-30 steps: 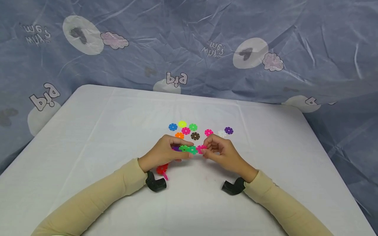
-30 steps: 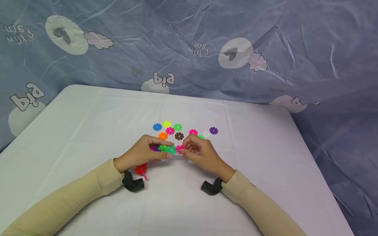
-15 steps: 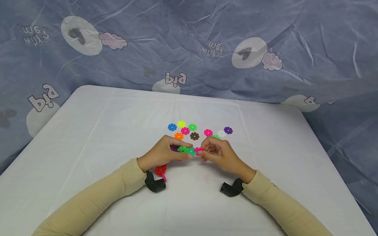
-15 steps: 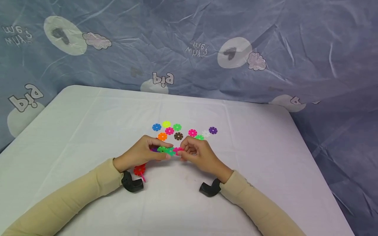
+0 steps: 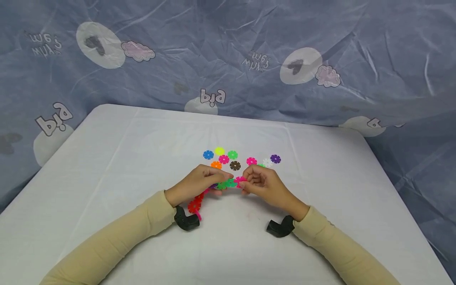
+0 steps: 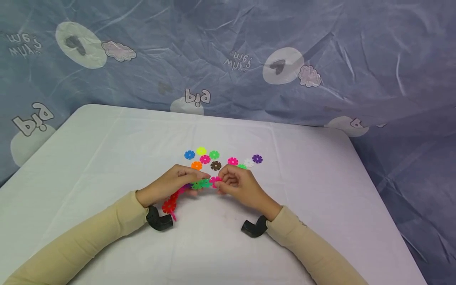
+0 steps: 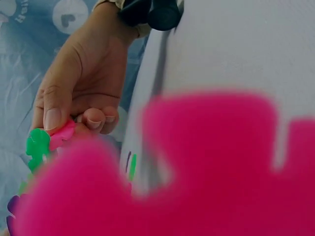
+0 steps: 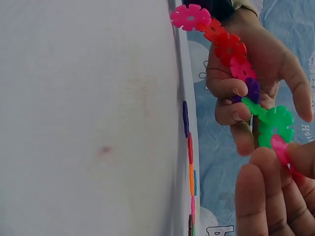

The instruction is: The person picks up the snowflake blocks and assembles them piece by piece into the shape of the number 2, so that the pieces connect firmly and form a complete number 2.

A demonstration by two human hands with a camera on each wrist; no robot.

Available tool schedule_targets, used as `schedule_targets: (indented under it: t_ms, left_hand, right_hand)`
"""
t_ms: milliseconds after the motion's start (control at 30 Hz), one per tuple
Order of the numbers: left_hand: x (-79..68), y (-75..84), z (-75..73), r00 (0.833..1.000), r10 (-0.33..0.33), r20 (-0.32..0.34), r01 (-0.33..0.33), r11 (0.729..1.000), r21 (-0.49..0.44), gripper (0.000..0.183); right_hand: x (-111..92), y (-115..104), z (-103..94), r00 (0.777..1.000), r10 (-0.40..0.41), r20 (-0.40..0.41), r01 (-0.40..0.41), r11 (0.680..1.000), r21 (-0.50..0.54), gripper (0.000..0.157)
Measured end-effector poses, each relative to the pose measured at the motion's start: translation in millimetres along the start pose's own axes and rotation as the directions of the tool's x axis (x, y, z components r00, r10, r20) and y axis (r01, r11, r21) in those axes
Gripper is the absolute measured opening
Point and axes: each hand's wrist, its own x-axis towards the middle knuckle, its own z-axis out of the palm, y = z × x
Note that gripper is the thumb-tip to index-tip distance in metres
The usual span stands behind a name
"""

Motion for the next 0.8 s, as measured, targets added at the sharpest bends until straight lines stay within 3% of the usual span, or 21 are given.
schedule_targets:
  t_ms: [300,533,600,700,800]
  left_hand:
    - [3.4,-0.7,-2.8,0.996,-0.044,0.083,0.048,0.998,-0.05,0.049]
    - [5.0,-3.1,-4.8,0.995,-0.062,0.078,0.068,0.994,-0.084,0.044]
    - [5.4,-3.3,-5.4,0.995,-0.072,0.067,0.077,0.993,-0.085,0.044]
    - [6.1,-3.7,-6.3,0.995,-0.084,0.055,0.088,0.992,-0.092,0.044]
    - [7.0,-4.8,-7.3,0.995,-0.092,0.042,0.095,0.991,-0.096,0.043]
  right_hand:
    - [4.0,1.5,5.2,0.997,0.077,0.0,-0.077,0.997,-0.013,0.012]
    - [10.4,4.8,-2.8,0.989,0.146,0.0,-0.146,0.989,-0.016,0.007]
    - [14.6,7.3,-9.4,0.986,0.166,-0.018,-0.167,0.986,-0.032,0.011]
    - [22.2,12.6,-19.6,0.978,0.207,-0.041,-0.21,0.972,-0.108,0.016]
    - [30.4,16.9,-24.5,0.963,0.268,-0.041,-0.27,0.938,-0.218,0.017]
